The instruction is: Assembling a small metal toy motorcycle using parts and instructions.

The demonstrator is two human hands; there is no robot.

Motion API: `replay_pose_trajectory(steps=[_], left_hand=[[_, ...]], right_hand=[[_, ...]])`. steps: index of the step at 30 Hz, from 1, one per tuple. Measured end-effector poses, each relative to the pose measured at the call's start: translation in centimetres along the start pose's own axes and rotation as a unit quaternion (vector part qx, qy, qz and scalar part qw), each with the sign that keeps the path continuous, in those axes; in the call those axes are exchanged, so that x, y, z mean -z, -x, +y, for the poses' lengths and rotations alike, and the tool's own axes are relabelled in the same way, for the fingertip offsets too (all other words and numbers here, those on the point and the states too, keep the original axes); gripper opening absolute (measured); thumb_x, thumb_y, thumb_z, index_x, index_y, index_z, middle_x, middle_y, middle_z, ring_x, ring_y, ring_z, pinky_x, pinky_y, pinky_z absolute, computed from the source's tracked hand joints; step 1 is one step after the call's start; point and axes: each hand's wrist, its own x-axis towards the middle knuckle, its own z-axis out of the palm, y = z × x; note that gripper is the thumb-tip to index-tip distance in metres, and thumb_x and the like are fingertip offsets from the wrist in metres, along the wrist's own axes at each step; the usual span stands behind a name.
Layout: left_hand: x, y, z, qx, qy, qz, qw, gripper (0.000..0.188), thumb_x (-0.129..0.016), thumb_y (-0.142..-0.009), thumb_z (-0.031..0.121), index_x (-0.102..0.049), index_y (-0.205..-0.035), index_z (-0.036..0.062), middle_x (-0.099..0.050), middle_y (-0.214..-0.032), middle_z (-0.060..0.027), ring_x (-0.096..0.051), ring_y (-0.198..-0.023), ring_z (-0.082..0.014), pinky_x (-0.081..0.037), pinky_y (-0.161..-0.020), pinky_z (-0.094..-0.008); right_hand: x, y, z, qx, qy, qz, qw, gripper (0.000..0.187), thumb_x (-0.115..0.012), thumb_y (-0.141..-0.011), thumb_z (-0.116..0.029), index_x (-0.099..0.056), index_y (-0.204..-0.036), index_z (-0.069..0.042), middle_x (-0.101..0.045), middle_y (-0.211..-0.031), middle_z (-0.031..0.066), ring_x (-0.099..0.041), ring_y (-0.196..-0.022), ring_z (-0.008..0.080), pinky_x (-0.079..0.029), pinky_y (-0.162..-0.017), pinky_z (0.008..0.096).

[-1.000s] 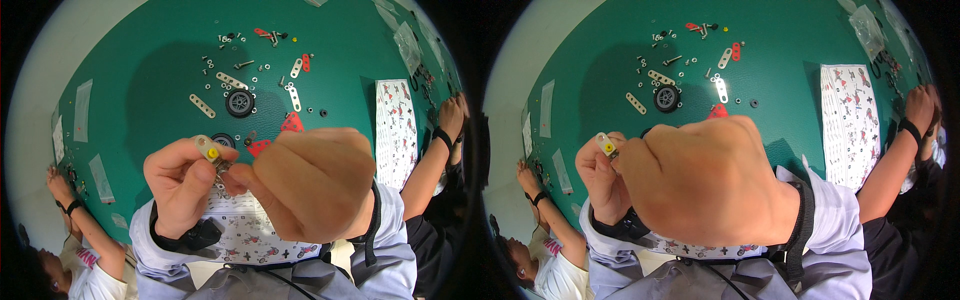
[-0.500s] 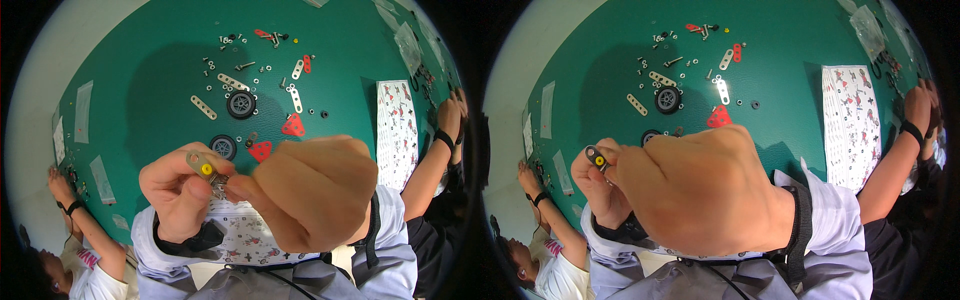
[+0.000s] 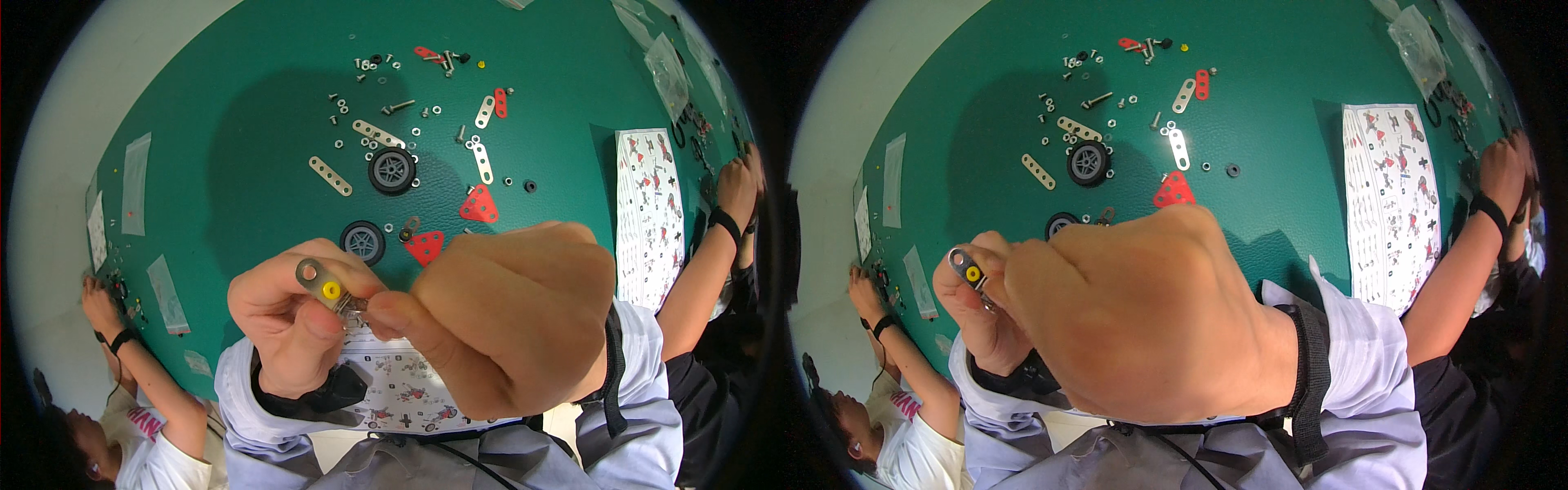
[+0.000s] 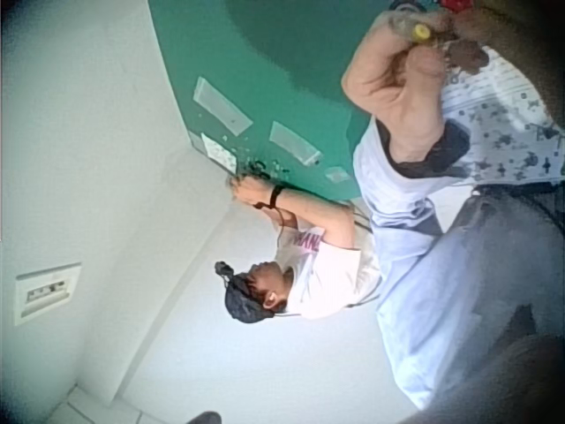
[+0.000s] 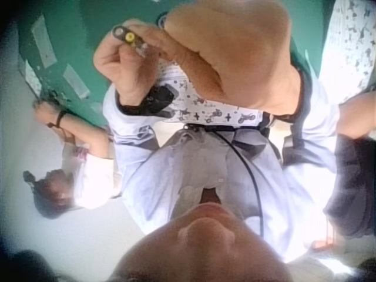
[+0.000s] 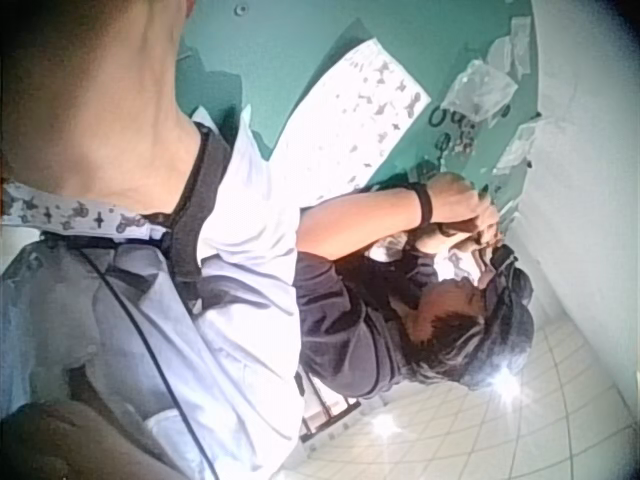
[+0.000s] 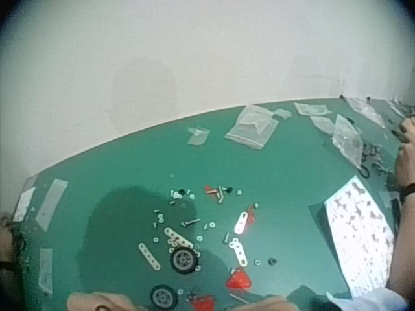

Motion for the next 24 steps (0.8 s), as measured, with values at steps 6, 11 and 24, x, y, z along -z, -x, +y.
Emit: replay_pose_trajectory(steps=[6, 11, 24], left_hand=[[0.1, -0.4, 0.0, 0.016, -0.002, -0.039, 0.999, 0.042, -0.063, -0.086, 0.030, -0.058, -0.093, -0.0111, -0.060, -0.076, -0.0194, -0.058, -0.058, -0.0198, -0.045, -0.052, -0.0276], [0.0, -0.5, -0.3, 0.099, 0.130, -0.038, 0.986, 0.037, -0.058, -0.090, 0.024, -0.055, -0.098, -0.0114, -0.060, -0.082, -0.0189, -0.063, -0.063, -0.0236, -0.050, -0.053, -0.0303], [0.5, -0.9, -0.1, 0.196, 0.313, 0.001, 0.929, 0.035, -0.045, -0.095, 0.033, -0.053, -0.105, 0.0002, -0.059, -0.073, -0.0122, -0.059, -0.057, -0.0217, -0.047, -0.050, -0.0282]], right_hand=[[0.1, 0.1, 0.2, -0.004, -0.001, -0.009, 1.000, 0.015, -0.068, -0.067, -0.001, -0.057, -0.057, -0.005, -0.046, -0.047, 0.0037, -0.040, -0.033, 0.0163, -0.026, -0.030, 0.0272], [0.2, -0.4, 0.2, 0.014, 0.052, -0.001, 0.999, 0.015, -0.069, -0.062, 0.002, -0.056, -0.056, -0.004, -0.043, -0.045, 0.0032, -0.038, -0.033, 0.0160, -0.024, -0.031, 0.0266], [1.8, -1.1, -0.4, -0.062, 0.069, -0.016, 0.996, 0.008, -0.061, -0.070, 0.003, -0.058, -0.063, 0.005, -0.041, -0.045, 0.0047, -0.038, -0.036, 0.0134, -0.024, -0.036, 0.0275]])
